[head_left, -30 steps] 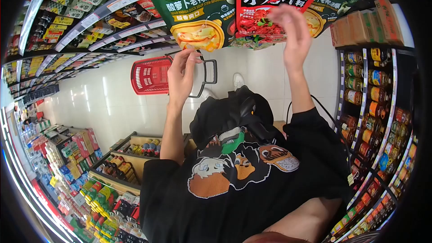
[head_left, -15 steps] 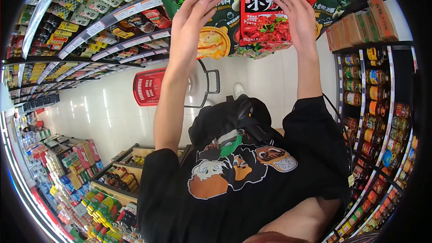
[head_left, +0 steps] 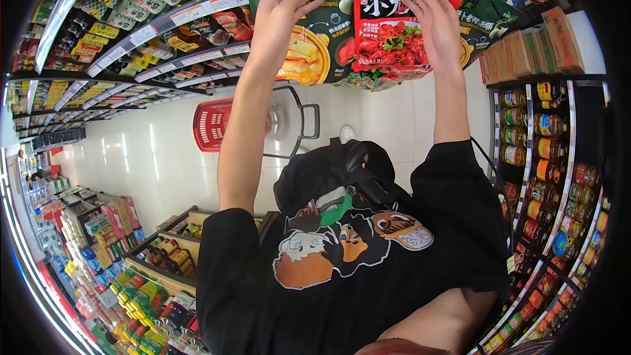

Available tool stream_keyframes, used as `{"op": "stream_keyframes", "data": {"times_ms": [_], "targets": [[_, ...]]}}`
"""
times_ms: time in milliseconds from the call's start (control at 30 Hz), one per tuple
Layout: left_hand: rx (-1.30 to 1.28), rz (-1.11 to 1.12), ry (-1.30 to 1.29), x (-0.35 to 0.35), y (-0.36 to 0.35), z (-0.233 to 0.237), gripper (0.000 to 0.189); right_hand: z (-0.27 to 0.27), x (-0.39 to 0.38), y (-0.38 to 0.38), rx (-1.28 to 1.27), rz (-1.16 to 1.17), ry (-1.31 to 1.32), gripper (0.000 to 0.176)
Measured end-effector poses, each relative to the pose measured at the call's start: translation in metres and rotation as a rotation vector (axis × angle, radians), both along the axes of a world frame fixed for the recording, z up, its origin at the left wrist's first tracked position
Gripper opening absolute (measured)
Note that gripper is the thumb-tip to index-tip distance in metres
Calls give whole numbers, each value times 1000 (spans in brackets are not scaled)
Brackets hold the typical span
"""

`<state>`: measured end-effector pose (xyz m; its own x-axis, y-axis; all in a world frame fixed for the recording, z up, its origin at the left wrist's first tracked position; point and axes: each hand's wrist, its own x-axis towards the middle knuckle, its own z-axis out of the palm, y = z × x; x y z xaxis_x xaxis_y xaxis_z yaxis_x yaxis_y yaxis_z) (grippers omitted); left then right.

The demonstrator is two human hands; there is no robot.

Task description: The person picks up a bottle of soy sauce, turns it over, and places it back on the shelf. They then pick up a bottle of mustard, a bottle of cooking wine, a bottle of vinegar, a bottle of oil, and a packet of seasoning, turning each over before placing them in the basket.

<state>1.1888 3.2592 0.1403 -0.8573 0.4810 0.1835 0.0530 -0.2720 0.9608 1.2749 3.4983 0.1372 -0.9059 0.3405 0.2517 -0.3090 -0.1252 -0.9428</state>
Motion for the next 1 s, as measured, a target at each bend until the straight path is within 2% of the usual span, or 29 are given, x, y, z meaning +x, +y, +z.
{"op": "stream_keyframes", "data": {"times_ms": [233, 600, 667, 700, 767, 833, 900, 967, 1000], "targets": [[73, 82, 25, 28, 1, -7, 48, -12, 6, -3, -36, -17, 65, 35], [40, 215, -67, 77, -25, -25, 41, -30, 35, -7, -5, 12, 20, 31], [62, 216, -119, 89, -34, -36, 37, -39, 41, -5, 2, 111, 13, 33], [85, 208, -164, 96, -39, -45, 33, -44, 45, -7, 10, 202, 13, 34], [65, 220, -186, 112, -50, -74, 28, -55, 56, -21, 33, 235, -8, 34], [-5, 163, -373, 132, -65, -105, 27, -70, 64, -42, 130, 434, -170, 33], [-49, 185, -478, 155, -82, -146, 28, -110, 71, -70, 55, 576, -285, 31], [-101, 208, -591, 180, -104, -188, 29, -157, 80, -97, -13, 728, -527, 30], [-227, 206, -622, 192, -117, -208, 31, -185, 84, -105, 23, 779, -603, 30]]}}
